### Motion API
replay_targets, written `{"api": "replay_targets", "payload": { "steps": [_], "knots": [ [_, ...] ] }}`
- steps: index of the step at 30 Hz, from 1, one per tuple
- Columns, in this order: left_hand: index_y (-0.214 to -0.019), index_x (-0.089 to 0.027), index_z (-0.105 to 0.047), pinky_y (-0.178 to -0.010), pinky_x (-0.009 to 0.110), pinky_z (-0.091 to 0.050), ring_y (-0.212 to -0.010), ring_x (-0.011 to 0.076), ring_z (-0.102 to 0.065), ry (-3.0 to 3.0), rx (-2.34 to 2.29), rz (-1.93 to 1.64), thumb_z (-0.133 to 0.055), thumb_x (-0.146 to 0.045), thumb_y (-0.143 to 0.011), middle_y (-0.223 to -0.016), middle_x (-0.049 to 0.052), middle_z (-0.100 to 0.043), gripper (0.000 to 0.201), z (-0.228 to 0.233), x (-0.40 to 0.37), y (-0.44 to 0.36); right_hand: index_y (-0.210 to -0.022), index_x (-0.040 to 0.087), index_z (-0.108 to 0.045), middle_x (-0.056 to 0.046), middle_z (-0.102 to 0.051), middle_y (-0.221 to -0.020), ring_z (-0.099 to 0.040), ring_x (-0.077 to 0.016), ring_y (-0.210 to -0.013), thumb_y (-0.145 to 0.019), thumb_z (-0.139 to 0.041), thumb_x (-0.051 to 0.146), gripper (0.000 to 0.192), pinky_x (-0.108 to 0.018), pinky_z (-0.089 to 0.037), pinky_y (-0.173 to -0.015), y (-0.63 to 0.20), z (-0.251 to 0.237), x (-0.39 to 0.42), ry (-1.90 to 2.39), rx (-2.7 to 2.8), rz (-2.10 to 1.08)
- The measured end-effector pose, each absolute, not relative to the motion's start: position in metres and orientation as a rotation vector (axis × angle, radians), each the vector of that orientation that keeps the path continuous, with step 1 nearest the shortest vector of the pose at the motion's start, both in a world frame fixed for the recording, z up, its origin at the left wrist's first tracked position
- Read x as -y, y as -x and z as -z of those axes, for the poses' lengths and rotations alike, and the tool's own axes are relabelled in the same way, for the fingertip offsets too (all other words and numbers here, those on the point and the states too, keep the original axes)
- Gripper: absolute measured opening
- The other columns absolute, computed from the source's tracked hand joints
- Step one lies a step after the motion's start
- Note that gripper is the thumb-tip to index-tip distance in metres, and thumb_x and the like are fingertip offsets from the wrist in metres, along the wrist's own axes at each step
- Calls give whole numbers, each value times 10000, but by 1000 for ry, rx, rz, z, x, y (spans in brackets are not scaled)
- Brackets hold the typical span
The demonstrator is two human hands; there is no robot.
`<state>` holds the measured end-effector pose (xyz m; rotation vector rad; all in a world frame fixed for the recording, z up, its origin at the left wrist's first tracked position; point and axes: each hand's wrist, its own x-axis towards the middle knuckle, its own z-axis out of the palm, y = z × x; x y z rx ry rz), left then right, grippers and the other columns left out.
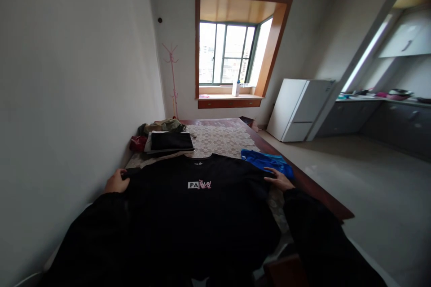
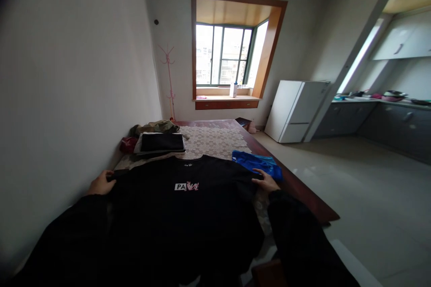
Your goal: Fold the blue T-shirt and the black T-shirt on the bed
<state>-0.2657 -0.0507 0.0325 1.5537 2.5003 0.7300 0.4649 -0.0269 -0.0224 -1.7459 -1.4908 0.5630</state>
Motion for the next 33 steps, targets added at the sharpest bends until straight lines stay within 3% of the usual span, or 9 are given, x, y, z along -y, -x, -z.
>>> {"api": "replay_targets", "payload": {
  "steps": [4, 8, 11, 14, 16, 21, 26, 30, 33],
  "knots": [
    [-1260, -187, -561, -948, 408, -531, -1100, 315, -679, -1627, -2474, -723, -633, -249, -754, -1141, 125, -728, 515, -30, 66, 263, -1276, 165, -646, -34, -723, -834, -644, -178, -636, -694, -683, 283, 595, -300, -538, -625, -459, 27, 44, 1741, 1490, -643],
    [-1305, -176, -542, -1011, 431, -505, -1177, 316, -636, -1685, -2454, -762, -620, -276, -778, -1217, 141, -690, 542, -30, 87, 260, -1249, 179, -670, -33, -709, -842, -667, -193, -747, -753, -644, 346, 524, -283, -533, -643, -452, 25, 60, 1745, 1482, -633],
    [-1327, -175, -536, -1006, 394, -513, -1040, 261, -691, -1736, -2389, -778, -608, -322, -808, -1287, 129, -656, 544, -25, 108, 251, -1219, 199, -703, -21, -709, -788, -672, -204, -745, -756, -673, 421, 515, -297, -540, -655, -444, 22, 74, 1728, 1549, -673],
    [-1298, -188, -571, -930, 346, -549, -836, 192, -715, -1779, -2311, -771, -599, -357, -827, -1317, 107, -641, 500, -16, 127, 235, -1120, 216, -757, -32, -740, -832, -686, -220, -796, -718, -722, 431, 457, -312, -551, -726, -434, 21, 87, 1720, 1621, -695],
    [-1257, -198, -602, -886, 324, -559, -802, 174, -710, -1792, -2282, -761, -599, -318, -824, -1302, 94, -651, 449, -11, 137, 225, -1059, 234, -777, -37, -758, -909, -696, -230, -876, -708, -726, 403, 393, -314, -546, -804, -430, 21, 92, 1734, 1647, -675],
    [-1175, -227, -641, -912, 291, -533, -878, 168, -704, -1794, -2301, -705, -544, -148, -804, -1183, 65, -702, 391, -13, 149, 213, -1025, 245, -782, -47, -762, -989, -700, -246, -960, -730, -657, 316, 328, -338, -529, -891, -424, 17, 98, 1814, 1682, -566],
    [-1147, -222, -643, -971, 335, -510, -1036, 229, -690, -1800, -2378, -607, -505, -131, -792, -1153, 87, -713, 391, -27, 152, 220, -985, 236, -785, -35, -729, -811, -697, -240, -818, -713, -642, 262, 309, -360, -540, -839, -426, 8, 95, 1912, 1795, -464],
    [-1193, -201, -637, -1053, 379, -459, -1163, 262, -647, -1890, -2347, -532, -484, -191, -833, -1261, 125, -685, 392, -41, 128, 207, -1099, 197, -752, -86, -724, -1002, -681, -250, -971, -810, -584, 307, 352, -367, -503, -931, -406, -10, 68, 1901, 1917, -343],
    [-1293, -212, -604, -1114, 332, -403, -1272, 219, -585, -1992, -2242, -471, -449, -295, -898, -1381, 96, -637, 432, -44, 91, 175, -1260, 187, -680, -106, -674, -1233, -626, -229, -1143, -889, -526, 329, 426, -328, -433, -1041, -366, -20, 34, 1833, 2045, -301]
  ]
}}
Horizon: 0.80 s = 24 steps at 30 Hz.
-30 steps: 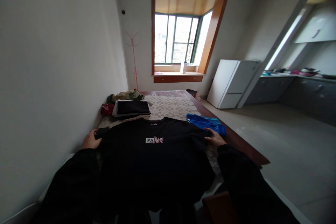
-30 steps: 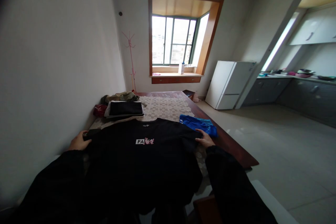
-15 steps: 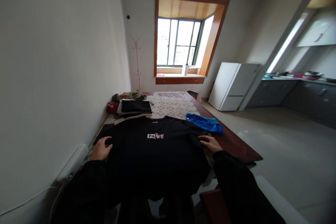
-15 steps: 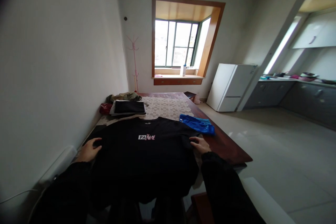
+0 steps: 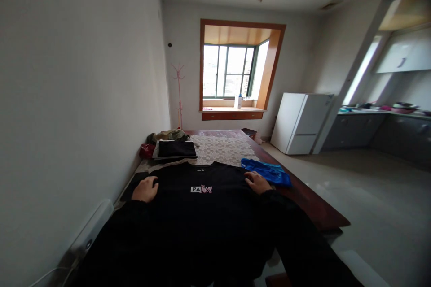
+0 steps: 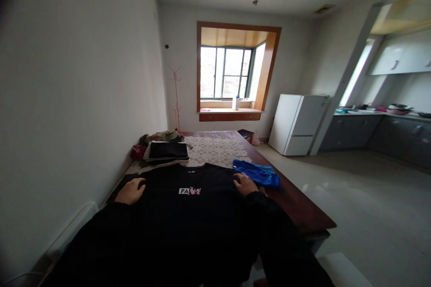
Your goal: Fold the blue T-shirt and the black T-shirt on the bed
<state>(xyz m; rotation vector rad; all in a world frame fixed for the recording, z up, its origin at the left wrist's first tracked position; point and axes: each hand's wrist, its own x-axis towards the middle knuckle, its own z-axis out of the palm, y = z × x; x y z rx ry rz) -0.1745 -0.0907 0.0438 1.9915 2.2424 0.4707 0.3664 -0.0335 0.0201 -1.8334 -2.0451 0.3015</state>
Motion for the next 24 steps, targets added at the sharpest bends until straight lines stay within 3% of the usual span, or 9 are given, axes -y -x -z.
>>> {"api": "replay_targets", "payload": {
  "steps": [2, 7, 11, 16, 20, 24],
  "knots": [
    [-1370, -233, -559, -1149, 333, -366, -1370, 205, -501, -2022, -2187, -411, -427, -370, -924, -1472, 65, -575, 485, -39, 64, 149, -1357, 206, -615, -93, -594, -1396, -532, -220, -1294, -908, -519, 331, 475, -308, -352, -1119, -337, -19, 13, 1816, 2117, -289],
    [-1498, -240, -433, -1193, 637, -211, -1507, 355, -272, -1926, -2261, -253, -339, -502, -942, -1637, 92, -338, 621, -11, 28, 118, -1548, 195, -374, -90, -317, -1630, -225, -286, -1508, -970, -399, 429, 624, -487, -145, -1221, -299, 7, -5, 2023, 2104, -245],
    [-1553, -262, -329, -1208, 663, -113, -1543, 341, -160, -1917, -2312, -205, -286, -556, -938, -1676, 72, -230, 683, 3, 26, 127, -1599, 220, -238, -60, -187, -1674, -90, -274, -1542, -992, -282, 523, 680, -550, -23, -1218, -301, 28, -3, 2177, 2056, -211],
    [-1563, -266, -305, -1201, 677, -115, -1545, 360, -134, -1919, -2350, -172, -296, -567, -918, -1676, 83, -232, 712, 7, 22, 129, -1610, 224, -188, -61, -133, -1685, -50, -271, -1547, -998, -203, 545, 691, -548, -6, -1212, -302, 28, -5, 2239, 2070, -202],
    [-1563, -197, -310, -1181, 713, -94, -1534, 416, -125, -1880, -2384, -154, -271, -492, -926, -1672, 140, -225, 703, 9, 14, 104, -1596, 156, -241, -150, -156, -1671, -79, -362, -1532, -992, -236, 506, 698, -635, 13, -1173, -283, 17, -10, 2248, 2117, -217],
    [-1575, -243, -278, -1189, 704, -71, -1543, 395, -99, -1974, -2272, -161, -236, -546, -931, -1677, 89, -226, 712, 13, 2, 71, -1602, 235, -228, -86, -142, -1683, -67, -366, -1533, -978, -252, 576, 711, -633, -7, -1174, -248, 13, -17, 2130, 2243, -264]
  ]
}}
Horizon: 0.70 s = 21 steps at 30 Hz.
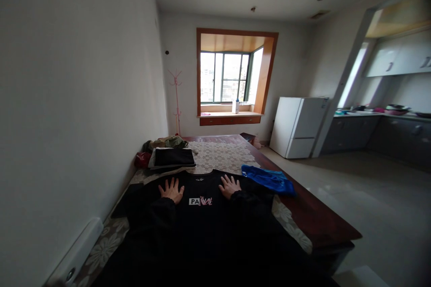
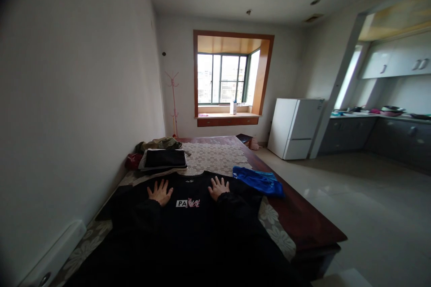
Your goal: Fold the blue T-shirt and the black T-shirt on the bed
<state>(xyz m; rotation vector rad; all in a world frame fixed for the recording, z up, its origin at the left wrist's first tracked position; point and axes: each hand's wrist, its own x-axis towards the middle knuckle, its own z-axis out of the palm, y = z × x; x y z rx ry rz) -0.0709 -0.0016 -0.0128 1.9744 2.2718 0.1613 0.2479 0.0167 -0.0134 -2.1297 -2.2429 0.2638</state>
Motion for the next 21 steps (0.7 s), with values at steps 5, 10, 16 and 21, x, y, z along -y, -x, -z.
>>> {"api": "replay_targets", "payload": {
  "steps": [5, 10, 16, 21],
  "knots": [
    [-1575, -284, -271, -1192, 694, -75, -1542, 393, -112, -2091, -2146, -170, -233, -642, -915, -1680, 66, -215, 752, 15, -27, 50, -1610, 276, -175, -36, -124, -1687, -21, -363, -1537, -964, -226, 648, 747, -656, -14, -1171, -216, 17, -39, 2026, 2307, -306],
    [-1586, -308, -222, -1189, 702, -55, -1545, 395, -87, -2144, -2113, -180, -222, -684, -908, -1688, 55, -180, 775, 21, -54, 47, -1614, 293, -141, -32, -91, -1692, 39, -388, -1531, -960, -227, 664, 756, -691, 29, -1152, -208, 23, -64, 2008, 2289, -314],
    [-1600, -287, -162, -1193, 698, -28, -1549, 393, -52, -2177, -2099, -189, -192, -689, -918, -1695, 65, -137, 792, 26, -60, 49, -1614, 288, -146, -40, -111, -1689, 20, -354, -1539, -974, -265, 643, 742, -650, 39, -1175, -211, 22, -64, 1917, 2288, -285],
    [-1596, -292, -185, -1207, 674, -35, -1552, 378, -57, -2305, -1969, -204, -205, -642, -946, -1697, 66, -129, 739, 23, -48, 41, -1582, 372, -248, 43, -180, -1675, -27, -280, -1548, -989, -323, 570, 630, -558, 6, -1220, -211, 13, -57, 1416, 2625, -358]
  ]
}}
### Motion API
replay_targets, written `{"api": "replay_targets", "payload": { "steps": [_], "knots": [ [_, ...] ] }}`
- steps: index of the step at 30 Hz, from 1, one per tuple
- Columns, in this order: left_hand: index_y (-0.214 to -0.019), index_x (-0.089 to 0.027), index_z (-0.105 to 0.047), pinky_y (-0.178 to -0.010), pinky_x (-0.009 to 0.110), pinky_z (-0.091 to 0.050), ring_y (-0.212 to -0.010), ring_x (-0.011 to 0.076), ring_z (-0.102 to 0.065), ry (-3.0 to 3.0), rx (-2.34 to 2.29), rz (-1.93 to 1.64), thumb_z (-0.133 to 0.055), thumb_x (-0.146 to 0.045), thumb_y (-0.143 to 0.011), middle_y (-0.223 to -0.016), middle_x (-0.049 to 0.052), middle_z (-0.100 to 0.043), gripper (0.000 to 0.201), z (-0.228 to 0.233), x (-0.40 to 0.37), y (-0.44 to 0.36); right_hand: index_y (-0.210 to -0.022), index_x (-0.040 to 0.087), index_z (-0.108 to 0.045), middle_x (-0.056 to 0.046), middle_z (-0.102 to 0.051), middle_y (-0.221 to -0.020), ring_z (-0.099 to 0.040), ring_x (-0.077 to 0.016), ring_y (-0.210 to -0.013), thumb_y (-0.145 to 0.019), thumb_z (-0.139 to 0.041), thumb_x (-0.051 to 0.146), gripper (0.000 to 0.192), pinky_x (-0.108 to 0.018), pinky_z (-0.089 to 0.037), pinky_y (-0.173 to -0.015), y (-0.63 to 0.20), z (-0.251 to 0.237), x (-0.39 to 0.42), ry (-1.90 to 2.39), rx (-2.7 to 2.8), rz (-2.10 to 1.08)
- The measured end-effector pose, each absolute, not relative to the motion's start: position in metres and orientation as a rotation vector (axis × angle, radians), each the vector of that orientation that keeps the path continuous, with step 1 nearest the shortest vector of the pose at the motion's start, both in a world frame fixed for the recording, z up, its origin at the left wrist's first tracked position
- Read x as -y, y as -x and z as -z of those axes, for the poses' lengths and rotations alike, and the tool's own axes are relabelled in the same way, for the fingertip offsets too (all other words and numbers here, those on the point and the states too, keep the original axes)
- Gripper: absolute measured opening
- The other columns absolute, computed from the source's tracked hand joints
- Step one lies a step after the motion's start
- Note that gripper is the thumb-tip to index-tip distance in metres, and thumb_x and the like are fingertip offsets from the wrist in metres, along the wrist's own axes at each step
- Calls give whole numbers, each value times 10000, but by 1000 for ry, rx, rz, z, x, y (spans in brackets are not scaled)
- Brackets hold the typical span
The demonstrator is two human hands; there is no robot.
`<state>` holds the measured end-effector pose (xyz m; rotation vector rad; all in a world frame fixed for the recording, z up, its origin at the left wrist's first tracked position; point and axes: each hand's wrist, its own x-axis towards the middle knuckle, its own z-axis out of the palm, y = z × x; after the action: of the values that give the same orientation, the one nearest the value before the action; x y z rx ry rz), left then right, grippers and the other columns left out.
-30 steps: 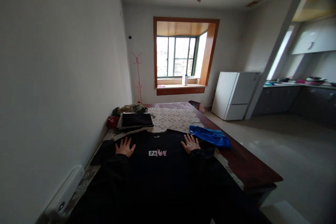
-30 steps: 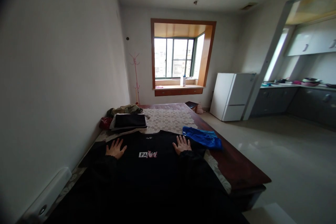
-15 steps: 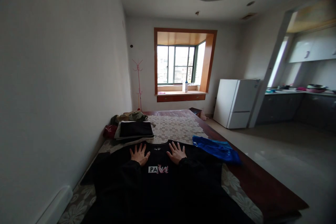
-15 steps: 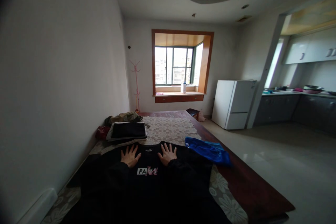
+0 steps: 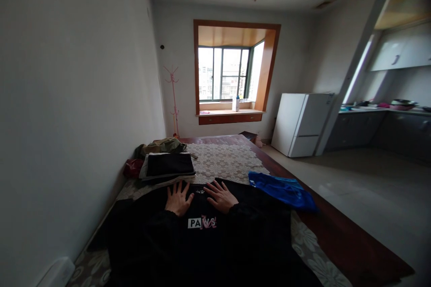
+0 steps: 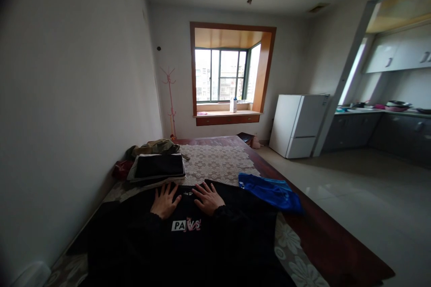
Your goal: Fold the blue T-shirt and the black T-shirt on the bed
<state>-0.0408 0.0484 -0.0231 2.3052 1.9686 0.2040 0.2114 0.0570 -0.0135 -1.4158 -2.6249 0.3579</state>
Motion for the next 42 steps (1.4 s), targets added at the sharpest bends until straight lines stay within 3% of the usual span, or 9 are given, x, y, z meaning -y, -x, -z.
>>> {"api": "replay_targets", "payload": {
  "steps": [5, 8, 13, 23, 26, 30, 33, 39, 42],
  "knots": [
    [-1562, -407, -254, -1258, 545, -80, -1559, 263, -113, -2506, -1681, -189, -290, -601, -952, -1680, -65, -208, 642, 24, -35, 25, -1590, 295, -263, -13, -163, -1679, 22, -344, -1541, -988, -336, 470, 631, -652, 20, -1185, -188, 20, -48, 1575, 2520, -314],
    [-1567, -381, -260, -1248, 589, -77, -1557, 274, -123, -2486, -1713, -191, -259, -559, -967, -1676, -44, -227, 626, 24, -32, 17, -1603, 289, -213, -2, -124, -1684, 10, -346, -1541, -996, -305, 482, 644, -636, 12, -1192, -175, 22, -38, 1576, 2503, -299],
    [-1582, -328, -236, -1253, 561, -69, -1559, 270, -109, -2417, -1821, -198, -218, -594, -964, -1688, -28, -179, 673, 23, -27, 18, -1584, 407, -206, 101, -129, -1674, -27, -251, -1549, -992, -279, 589, 623, -539, 30, -1222, -179, 12, -29, 1668, 2517, -339],
    [-1576, -136, -260, -1227, 595, -105, -1545, 352, -137, -2116, -2248, -206, -164, -576, -972, -1664, 144, -239, 753, 7, 20, 83, -1614, 133, -93, -108, -39, -1688, 16, -338, -1541, -1017, -127, 488, 696, -601, 19, -1193, -229, -3, -1, 2213, 2081, -254],
    [-1568, -153, -292, -1221, 611, -115, -1540, 370, -150, -2164, -2199, -203, -216, -583, -970, -1662, 144, -243, 740, 3, 54, 73, -1615, 185, -130, -83, -67, -1688, 7, -349, -1540, -1014, -169, 519, 688, -629, 24, -1183, -213, -8, 31, 2134, 2176, -289],
    [-1560, -290, -316, -1235, 572, -147, -1544, 330, -166, -2366, -1965, -206, -343, -648, -934, -1671, 42, -246, 721, 4, 115, 44, -1577, 409, -229, 76, -127, -1677, -24, -303, -1547, -976, -304, 640, 648, -592, 23, -1205, -181, 1, 96, 1782, 2465, -364],
    [-1557, -345, -303, -1249, 531, -157, -1547, 280, -175, -2476, -1813, -216, -349, -643, -943, -1670, -16, -248, 684, 8, 166, 38, -1578, 412, -222, 75, -111, -1675, -22, -312, -1546, -979, -291, 653, 649, -617, 37, -1199, -181, 15, 146, 1488, 2575, -348],
    [-1539, -275, -370, -1247, 525, -200, -1503, 275, -307, -2368, -2052, -602, -382, -532, -966, -1616, 40, -384, 628, 26, 253, 92, -1569, 283, -333, -13, -319, -1629, -206, -291, -1520, -992, -337, 548, 635, -544, -98, -1230, -270, 49, 219, 1762, 2111, -76],
    [-1518, -278, -408, -1262, 522, -181, -1497, 276, -322, -2229, -2146, -938, -390, -474, -957, -1567, 46, -467, 595, 54, 295, 121, -1563, 248, -349, -40, -328, -1626, -214, -299, -1517, -972, -392, 522, 652, -538, -130, -1238, -310, 81, 253, 1758, 1790, 18]
  ]
}}
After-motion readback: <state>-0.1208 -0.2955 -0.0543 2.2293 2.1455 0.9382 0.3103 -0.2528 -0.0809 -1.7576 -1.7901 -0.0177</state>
